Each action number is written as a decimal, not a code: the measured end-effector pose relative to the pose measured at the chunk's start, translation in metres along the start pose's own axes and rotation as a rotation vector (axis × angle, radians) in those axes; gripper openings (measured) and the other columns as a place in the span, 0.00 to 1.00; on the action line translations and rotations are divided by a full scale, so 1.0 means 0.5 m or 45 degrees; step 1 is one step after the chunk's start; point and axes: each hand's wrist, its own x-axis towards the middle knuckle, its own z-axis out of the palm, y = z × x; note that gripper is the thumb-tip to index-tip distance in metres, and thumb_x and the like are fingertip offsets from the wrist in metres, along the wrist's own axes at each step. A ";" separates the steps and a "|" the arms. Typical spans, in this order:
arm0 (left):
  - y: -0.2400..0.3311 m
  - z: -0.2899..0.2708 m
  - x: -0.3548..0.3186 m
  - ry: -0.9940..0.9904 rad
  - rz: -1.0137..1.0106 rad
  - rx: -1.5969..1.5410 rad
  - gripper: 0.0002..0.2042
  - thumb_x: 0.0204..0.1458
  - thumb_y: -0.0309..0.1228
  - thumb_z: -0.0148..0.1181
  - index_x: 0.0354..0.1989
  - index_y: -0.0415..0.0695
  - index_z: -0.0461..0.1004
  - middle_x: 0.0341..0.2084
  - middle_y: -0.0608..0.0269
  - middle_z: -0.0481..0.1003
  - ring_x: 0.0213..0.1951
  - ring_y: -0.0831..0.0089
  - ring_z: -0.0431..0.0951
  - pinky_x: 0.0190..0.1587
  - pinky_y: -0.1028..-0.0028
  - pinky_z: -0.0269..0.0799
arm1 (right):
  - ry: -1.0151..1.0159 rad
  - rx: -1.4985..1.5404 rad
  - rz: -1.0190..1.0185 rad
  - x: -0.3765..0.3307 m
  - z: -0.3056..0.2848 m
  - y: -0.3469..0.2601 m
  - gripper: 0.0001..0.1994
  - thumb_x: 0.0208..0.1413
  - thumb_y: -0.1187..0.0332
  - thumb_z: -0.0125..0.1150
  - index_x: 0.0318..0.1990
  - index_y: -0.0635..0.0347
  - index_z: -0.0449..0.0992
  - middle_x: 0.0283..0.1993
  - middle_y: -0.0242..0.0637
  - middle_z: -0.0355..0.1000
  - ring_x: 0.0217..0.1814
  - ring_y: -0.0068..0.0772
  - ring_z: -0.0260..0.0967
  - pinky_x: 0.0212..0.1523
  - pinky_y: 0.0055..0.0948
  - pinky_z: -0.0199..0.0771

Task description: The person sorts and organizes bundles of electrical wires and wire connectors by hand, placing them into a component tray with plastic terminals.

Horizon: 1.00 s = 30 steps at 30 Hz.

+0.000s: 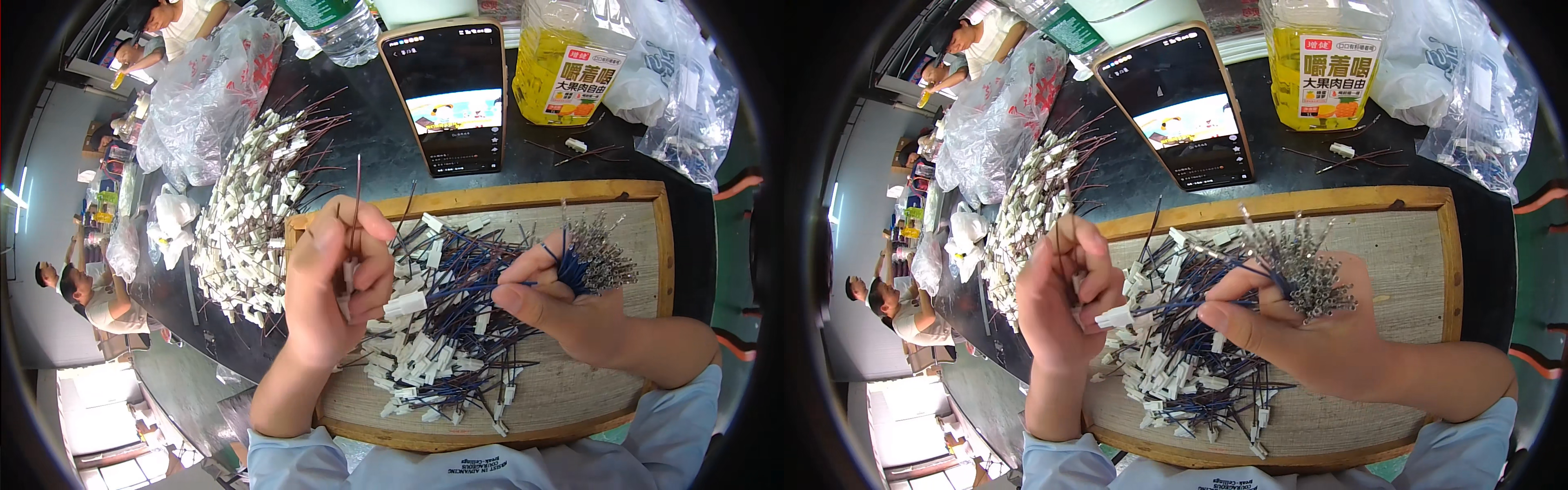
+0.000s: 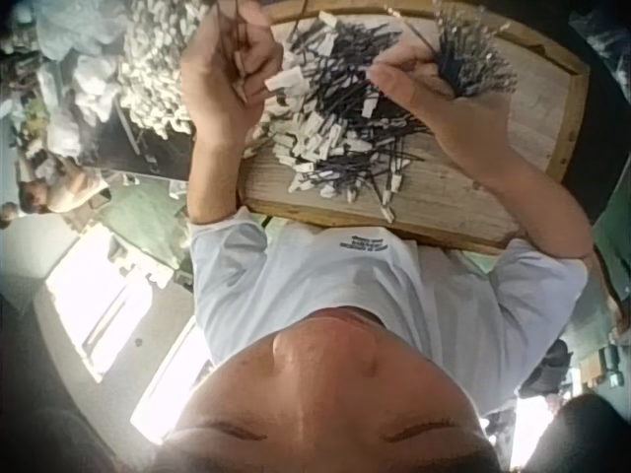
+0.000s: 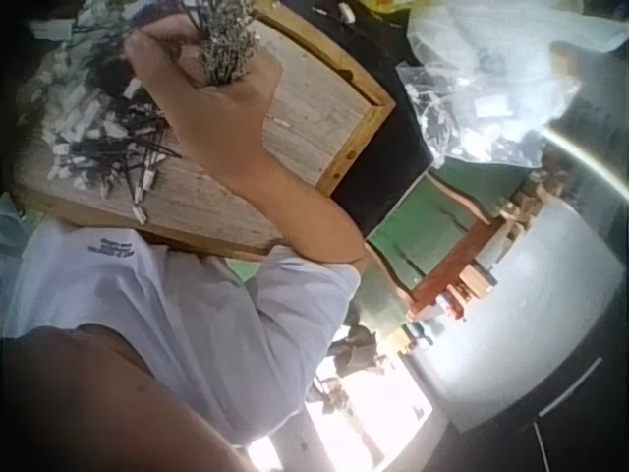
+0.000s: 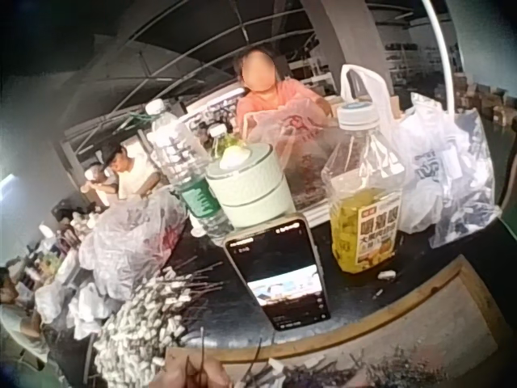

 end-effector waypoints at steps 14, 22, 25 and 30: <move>-0.008 0.042 0.040 0.429 -0.294 -0.618 0.10 0.64 0.41 0.35 0.36 0.50 0.59 0.26 0.63 0.65 0.19 0.75 0.65 0.14 0.81 0.57 | -0.108 -0.172 -0.002 0.011 0.001 -0.003 0.08 0.46 0.70 0.69 0.31 0.60 0.75 0.19 0.23 0.67 0.19 0.09 0.59 0.19 0.14 0.56; -0.026 0.008 0.017 -0.028 -0.485 -0.982 0.11 0.64 0.41 0.36 0.42 0.50 0.61 0.30 0.63 0.67 0.25 0.75 0.70 0.17 0.83 0.65 | -0.262 -0.355 -0.443 0.016 0.003 0.030 0.11 0.41 0.73 0.71 0.28 0.59 0.72 0.22 0.30 0.71 0.20 0.17 0.68 0.21 0.18 0.64; -0.019 0.040 0.021 0.286 -0.436 -0.804 0.11 0.63 0.39 0.39 0.46 0.47 0.63 0.32 0.63 0.68 0.30 0.76 0.70 0.21 0.85 0.67 | -0.253 -0.365 -0.395 0.010 0.003 0.025 0.10 0.42 0.73 0.71 0.29 0.60 0.72 0.23 0.29 0.71 0.19 0.16 0.66 0.20 0.18 0.63; -0.011 0.051 0.028 0.492 -0.361 -0.761 0.11 0.64 0.35 0.38 0.50 0.46 0.63 0.36 0.60 0.70 0.35 0.69 0.74 0.26 0.75 0.72 | -0.275 -0.339 -0.199 0.005 -0.005 0.013 0.09 0.50 0.72 0.64 0.33 0.63 0.69 0.23 0.36 0.70 0.20 0.25 0.66 0.22 0.24 0.63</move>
